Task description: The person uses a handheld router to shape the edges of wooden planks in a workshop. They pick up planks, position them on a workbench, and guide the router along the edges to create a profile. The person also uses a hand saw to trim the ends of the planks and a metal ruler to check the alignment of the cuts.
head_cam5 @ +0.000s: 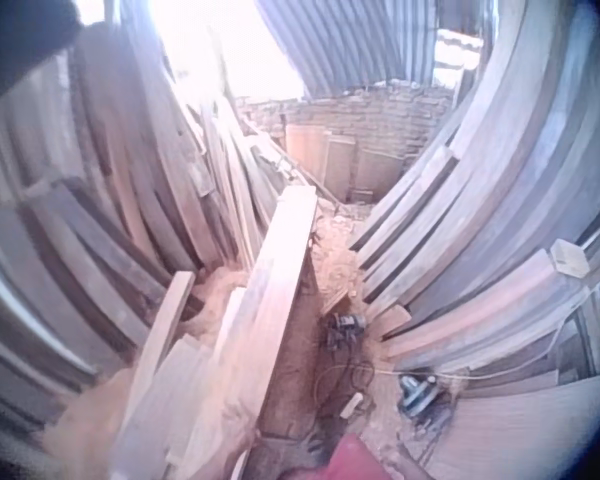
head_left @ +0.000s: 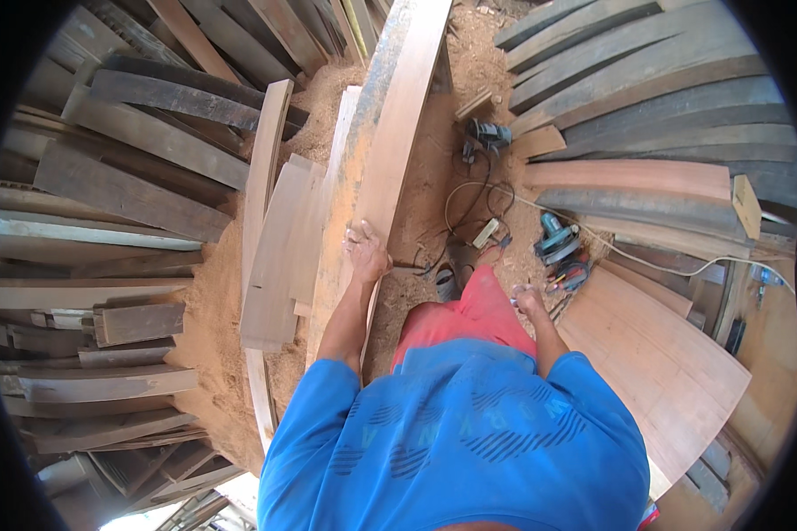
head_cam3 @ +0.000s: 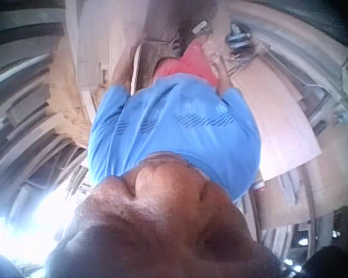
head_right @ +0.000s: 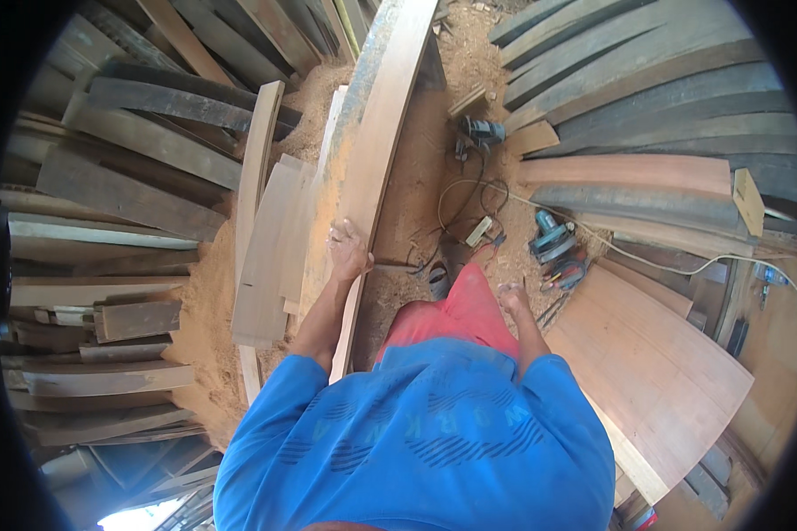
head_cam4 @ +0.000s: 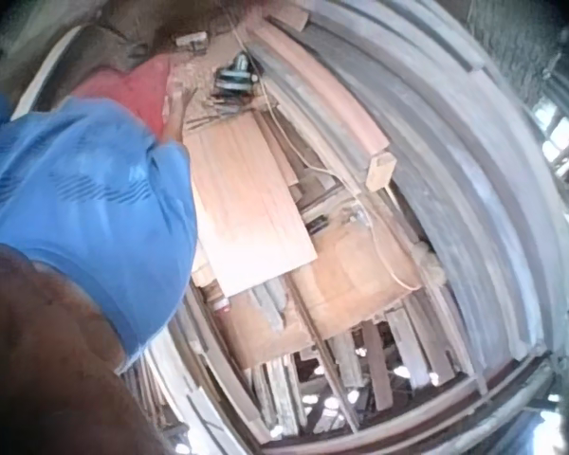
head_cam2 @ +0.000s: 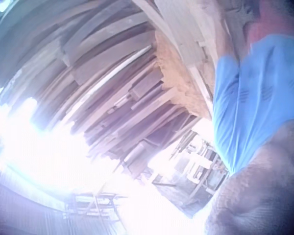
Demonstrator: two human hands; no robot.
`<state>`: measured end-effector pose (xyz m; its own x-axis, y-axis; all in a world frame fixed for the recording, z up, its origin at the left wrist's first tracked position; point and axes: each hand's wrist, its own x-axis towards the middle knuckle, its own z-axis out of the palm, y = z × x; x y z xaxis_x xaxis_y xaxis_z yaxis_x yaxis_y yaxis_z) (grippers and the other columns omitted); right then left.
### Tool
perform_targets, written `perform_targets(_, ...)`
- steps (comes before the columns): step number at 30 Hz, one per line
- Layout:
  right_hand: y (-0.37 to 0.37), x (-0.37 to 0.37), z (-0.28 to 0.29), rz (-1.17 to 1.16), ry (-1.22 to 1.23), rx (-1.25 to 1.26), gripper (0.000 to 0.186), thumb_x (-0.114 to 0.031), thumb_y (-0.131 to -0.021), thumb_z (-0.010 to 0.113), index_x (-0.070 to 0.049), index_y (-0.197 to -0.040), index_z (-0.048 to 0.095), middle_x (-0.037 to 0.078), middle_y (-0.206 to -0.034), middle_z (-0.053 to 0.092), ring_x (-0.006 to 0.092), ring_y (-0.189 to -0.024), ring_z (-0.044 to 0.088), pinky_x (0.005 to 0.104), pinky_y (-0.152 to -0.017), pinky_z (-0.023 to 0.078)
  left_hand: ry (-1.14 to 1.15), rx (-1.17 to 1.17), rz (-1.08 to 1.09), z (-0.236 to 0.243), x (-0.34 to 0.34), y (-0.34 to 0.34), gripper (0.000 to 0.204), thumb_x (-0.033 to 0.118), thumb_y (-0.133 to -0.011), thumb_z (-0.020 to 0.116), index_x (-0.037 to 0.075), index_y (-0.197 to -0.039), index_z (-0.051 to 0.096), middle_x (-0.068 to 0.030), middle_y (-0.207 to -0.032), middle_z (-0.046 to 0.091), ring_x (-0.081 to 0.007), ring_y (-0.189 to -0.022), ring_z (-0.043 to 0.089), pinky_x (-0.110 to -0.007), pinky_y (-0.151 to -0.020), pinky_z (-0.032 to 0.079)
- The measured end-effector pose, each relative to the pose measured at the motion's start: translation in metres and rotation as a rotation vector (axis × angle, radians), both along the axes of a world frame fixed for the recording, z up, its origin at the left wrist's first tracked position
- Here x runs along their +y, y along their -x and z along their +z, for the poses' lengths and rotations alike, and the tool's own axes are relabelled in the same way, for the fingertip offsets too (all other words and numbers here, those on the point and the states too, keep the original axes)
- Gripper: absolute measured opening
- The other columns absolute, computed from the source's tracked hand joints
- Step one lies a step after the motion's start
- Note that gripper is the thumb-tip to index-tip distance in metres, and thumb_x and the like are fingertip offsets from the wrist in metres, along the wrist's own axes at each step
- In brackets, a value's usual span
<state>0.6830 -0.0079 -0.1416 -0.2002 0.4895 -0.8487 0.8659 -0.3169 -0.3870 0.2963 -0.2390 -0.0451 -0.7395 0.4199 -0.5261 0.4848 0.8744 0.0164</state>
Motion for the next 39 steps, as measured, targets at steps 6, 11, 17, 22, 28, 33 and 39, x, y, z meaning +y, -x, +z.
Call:
perform_targets(6,0.033,0.03,-0.054,0.265,-0.12,0.212,0.028,-0.026,-0.098,0.058,-0.001,-0.103,0.069,0.006,-0.075,0.064,0.014,-0.062,0.059,0.0309,-0.051,0.046,-0.023,-0.028,0.046,0.0,-0.001,-0.002,0.111,0.023,-0.076,0.076,-0.007,-0.158,0.008,-0.0508,-0.151,0.015,-0.0673,-0.138,0.026,-0.063,-0.117,0.026)
perform_targets(11,0.082,0.07,-0.042,0.258,-0.048,0.224,0.026,-0.026,-0.099,0.059,-0.002,-0.105,0.067,0.004,-0.08,0.064,0.013,-0.062,0.058,0.0296,-0.053,0.048,-0.044,-0.083,0.098,0.013,0.004,-0.005,0.109,0.018,-0.075,0.074,-0.005,-0.159,0.009,-0.0494,-0.153,0.013,-0.0694,-0.138,0.022,-0.066,-0.117,0.022)
perform_targets(17,0.142,0.117,-0.01,-0.122,0.144,0.23,0.026,-0.029,-0.1,0.059,-0.005,-0.108,0.065,0.005,-0.087,0.067,0.0144,-0.062,0.06,0.03,-0.056,0.053,0.127,-0.04,-0.045,0.038,0.041,0.018,0.108,0.046,-0.082,0.073,-0.002,-0.159,0.014,-0.0451,-0.157,0.01,-0.0602,-0.147,0.013,-0.064,-0.12,0.014)
perform_targets(22,0.174,0.194,-0.046,-0.446,0.265,0.207,0.028,-0.03,-0.101,0.059,-0.009,-0.119,0.061,0.006,-0.093,0.07,0.0166,-0.072,0.067,0.0334,-0.063,0.057,-0.222,0.145,-0.14,0.012,0.141,0.096,0.106,0.055,-0.081,0.07,0.007,-0.161,0.02,-0.0416,-0.159,0.009,-0.0573,-0.149,0.005,-0.067,-0.12,0.005)
perform_targets(28,0.222,0.289,-0.136,-0.574,0.255,0.241,0.044,-0.037,-0.1,0.063,-0.008,-0.132,0.056,0.01,-0.105,0.07,0.0212,-0.083,0.07,0.0397,-0.073,0.061,-0.218,0.268,-0.164,-0.023,0.262,0.171,0.112,0.053,-0.077,0.074,0.01,-0.162,0.015,-0.0397,-0.159,0.01,-0.0548,-0.149,0.011,-0.06,-0.121,0.01)
perform_targets(33,0.268,0.336,-0.218,-0.614,0.3,0.225,0.058,-0.042,-0.097,0.067,-0.008,-0.14,0.049,0.014,-0.11,0.068,0.0244,-0.085,0.07,0.0398,-0.07,0.061,-0.35,0.187,-0.182,-0.026,0.275,0.185,0.119,0.045,-0.069,0.078,0.01,-0.162,0.014,-0.0413,-0.156,0.014,-0.0561,-0.144,0.022,-0.061,-0.116,0.024)
perform_targets(39,0.305,0.364,-0.355,-0.734,0.496,0.219,0.051,-0.047,-0.096,0.068,-0.009,-0.127,0.056,0.014,-0.103,0.068,0.0216,-0.078,0.068,0.032,-0.054,0.056,-0.358,0.174,-0.297,-0.037,0.271,0.193,0.123,0.058,-0.073,0.068,0.001,-0.161,0.004,-0.0418,-0.157,0.011,-0.0561,-0.147,0.018,-0.061,-0.118,0.022)
